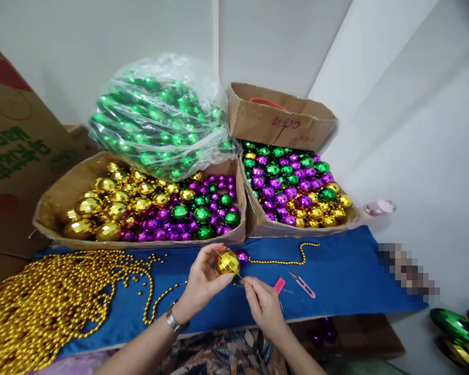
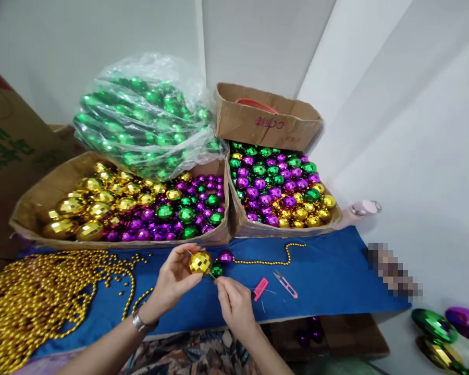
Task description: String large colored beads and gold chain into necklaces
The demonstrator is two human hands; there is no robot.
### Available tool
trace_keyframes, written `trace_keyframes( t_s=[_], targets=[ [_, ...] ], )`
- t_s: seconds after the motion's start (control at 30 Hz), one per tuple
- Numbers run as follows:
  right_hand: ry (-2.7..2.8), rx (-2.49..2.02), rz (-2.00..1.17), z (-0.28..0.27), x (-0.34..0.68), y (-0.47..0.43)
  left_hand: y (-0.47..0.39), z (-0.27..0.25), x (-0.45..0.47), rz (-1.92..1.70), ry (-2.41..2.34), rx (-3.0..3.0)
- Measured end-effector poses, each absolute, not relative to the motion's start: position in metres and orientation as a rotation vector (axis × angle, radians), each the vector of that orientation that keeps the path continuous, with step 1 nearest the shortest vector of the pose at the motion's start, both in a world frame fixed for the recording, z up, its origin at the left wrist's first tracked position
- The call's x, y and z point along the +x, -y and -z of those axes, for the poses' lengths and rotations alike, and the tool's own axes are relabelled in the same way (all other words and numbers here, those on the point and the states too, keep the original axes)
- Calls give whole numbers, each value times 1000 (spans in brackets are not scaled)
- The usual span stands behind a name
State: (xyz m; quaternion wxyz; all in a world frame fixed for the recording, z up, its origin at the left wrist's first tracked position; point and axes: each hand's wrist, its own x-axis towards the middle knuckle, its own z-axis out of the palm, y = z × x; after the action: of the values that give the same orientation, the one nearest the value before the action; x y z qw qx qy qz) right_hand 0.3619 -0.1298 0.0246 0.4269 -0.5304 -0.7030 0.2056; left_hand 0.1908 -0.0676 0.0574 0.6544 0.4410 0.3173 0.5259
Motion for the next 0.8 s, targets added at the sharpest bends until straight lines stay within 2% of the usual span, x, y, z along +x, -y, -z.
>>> trace_keyframes(
  t_s=[0.13,0.3,0.37,0.57,0.8],
  targets=[
    [1793,-1314,-489,-20,365,132,70,-41,169,-1100,-830,1234],
    [1825,-1300,-467,-7,369,134,44,9,87,-977,-1661,1631],
    [1834,-1291,-483,-5,365,134,34,30,57,-900,-1804,1626],
    [1891,-1274,-578,-9,348,130,22,70,25,-782,-1905,1549],
    [1957,-1309,-612,-4,341,132,13,71,28,-911,-1873,1314]
  ],
)
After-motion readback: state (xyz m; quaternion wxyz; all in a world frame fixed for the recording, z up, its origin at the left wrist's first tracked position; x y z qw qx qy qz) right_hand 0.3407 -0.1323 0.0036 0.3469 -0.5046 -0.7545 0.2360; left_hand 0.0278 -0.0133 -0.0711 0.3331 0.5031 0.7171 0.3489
